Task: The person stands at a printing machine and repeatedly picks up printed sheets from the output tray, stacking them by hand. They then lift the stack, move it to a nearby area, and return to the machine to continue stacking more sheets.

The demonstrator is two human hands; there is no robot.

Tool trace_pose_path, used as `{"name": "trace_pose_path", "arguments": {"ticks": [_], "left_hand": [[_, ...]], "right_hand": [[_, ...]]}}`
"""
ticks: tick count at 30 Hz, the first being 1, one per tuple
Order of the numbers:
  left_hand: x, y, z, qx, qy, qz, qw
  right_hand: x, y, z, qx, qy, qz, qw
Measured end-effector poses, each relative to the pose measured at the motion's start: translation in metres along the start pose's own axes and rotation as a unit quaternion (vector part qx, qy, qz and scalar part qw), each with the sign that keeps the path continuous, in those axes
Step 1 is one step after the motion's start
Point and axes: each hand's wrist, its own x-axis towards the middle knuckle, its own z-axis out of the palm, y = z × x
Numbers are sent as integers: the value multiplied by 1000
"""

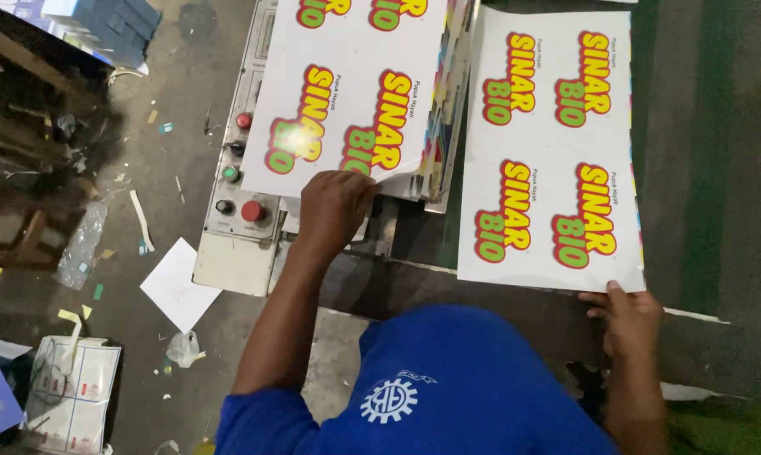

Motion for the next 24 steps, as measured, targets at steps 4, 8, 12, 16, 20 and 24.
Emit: {"name": "trace_pose_path", "arguments": {"ticks": [4,8,12,16,20,24], "left_hand": [[6,4,-13,-1,-21,-24,999],[6,-2,-18,-11,-128,-3,992],[11,-4,-22,-17,-169,-1,985],[11,-6,-23,-43,-140,7,989],[14,-7,-25,-44,-172,-14,984],[16,-6,-22,-24,-177,-79,981]], "right_hand": [[-12,-24,23,-10,-17,8,1000],[12,-11,28,17,-59,-18,998],[21,-45,60,2,-51,-10,999],[67,-43,76,21,-52,-17,998],[107,-63,98,40,-70,-62,995],[139,-85,118,55,-81,-56,994]]}}
